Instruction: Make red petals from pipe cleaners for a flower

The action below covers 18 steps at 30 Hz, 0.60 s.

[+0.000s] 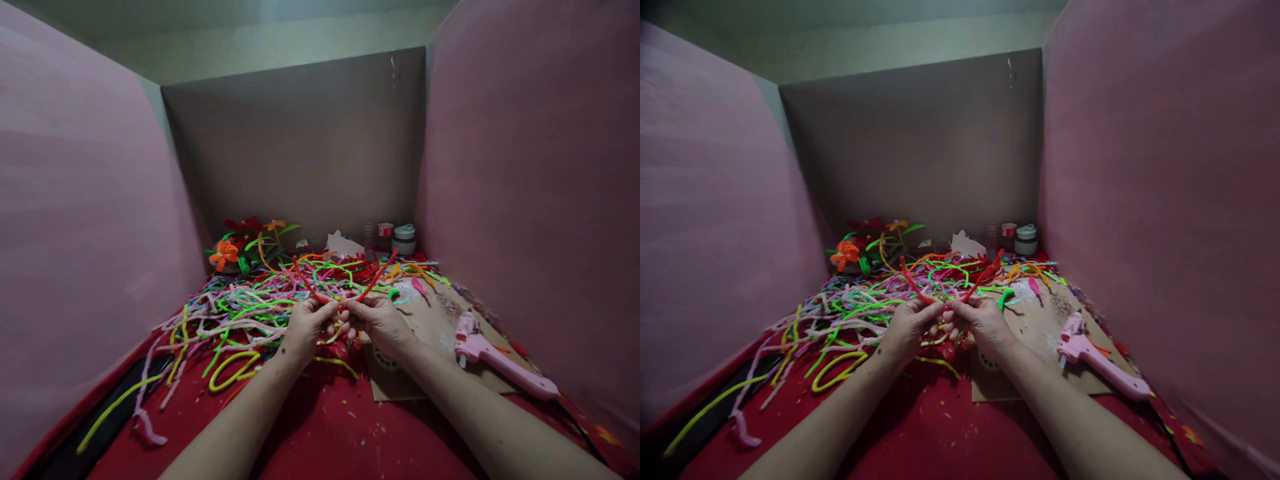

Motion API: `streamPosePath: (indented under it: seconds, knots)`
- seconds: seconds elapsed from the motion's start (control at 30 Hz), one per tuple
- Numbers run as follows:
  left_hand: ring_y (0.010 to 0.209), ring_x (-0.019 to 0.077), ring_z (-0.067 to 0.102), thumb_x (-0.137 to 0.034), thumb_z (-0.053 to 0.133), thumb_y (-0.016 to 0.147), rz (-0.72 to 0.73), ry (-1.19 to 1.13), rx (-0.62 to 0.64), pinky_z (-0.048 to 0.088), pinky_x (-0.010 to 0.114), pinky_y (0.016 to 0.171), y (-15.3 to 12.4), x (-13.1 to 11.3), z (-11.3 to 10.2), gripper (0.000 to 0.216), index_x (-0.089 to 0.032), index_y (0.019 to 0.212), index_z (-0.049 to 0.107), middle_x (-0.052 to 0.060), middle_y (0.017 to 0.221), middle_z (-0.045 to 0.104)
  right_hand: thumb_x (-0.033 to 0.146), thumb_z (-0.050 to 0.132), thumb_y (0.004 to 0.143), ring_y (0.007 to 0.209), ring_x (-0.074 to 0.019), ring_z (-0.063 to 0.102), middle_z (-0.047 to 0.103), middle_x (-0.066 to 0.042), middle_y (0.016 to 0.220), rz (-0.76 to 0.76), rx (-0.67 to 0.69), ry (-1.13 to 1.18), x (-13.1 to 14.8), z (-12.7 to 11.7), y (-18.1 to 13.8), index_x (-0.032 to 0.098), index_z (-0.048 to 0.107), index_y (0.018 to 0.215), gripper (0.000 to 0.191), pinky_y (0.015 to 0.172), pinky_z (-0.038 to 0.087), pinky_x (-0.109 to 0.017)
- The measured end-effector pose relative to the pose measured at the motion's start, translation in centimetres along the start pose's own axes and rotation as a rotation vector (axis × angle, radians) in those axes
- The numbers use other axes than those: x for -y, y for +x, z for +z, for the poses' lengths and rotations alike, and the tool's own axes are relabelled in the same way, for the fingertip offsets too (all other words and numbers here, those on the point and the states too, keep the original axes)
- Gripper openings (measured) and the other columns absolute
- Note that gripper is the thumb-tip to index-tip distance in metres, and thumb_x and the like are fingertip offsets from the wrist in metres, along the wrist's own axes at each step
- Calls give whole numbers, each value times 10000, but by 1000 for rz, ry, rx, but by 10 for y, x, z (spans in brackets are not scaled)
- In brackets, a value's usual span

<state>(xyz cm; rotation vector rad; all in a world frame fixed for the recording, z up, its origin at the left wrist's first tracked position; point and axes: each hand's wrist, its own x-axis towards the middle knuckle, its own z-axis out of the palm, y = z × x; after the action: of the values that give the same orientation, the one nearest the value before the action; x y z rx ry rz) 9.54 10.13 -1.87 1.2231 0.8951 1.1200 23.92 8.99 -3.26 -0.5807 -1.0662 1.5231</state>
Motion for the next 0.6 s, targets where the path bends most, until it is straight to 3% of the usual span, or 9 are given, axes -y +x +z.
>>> streamPosePath:
  seconds: [0.27, 0.4, 0.6]
  knots:
    - [353, 47, 461, -377, 682, 675, 54, -71, 21, 318, 149, 355, -1, -3, 2, 309, -147, 819, 534, -25, 546, 591, 379, 688, 685, 492, -133, 607, 661, -44, 614, 9, -37, -47, 0, -2, 0, 138, 625, 725, 252, 448, 492, -236]
    - [335, 63, 451, -366, 687, 665, 55, -62, -53, 325, 161, 339, 0, 0, 3, 350, -161, 859, 480, -44, 521, 569, 424, 658, 701, 497, -130, 594, 659, -37, 641, -20, 13, -42, 3, 3, -3, 156, 609, 711, 273, 460, 487, -251]
    - [457, 71, 514, -308, 669, 691, 165, 26, -15, 401, 177, 443, -3, 1, 6, 281, -159, 871, 513, -35, 610, 575, 370, 675, 680, 525, -115, 581, 634, 7, 612, -53, -22, -233, 9, 15, -9, 170, 617, 656, 210, 528, 490, -247]
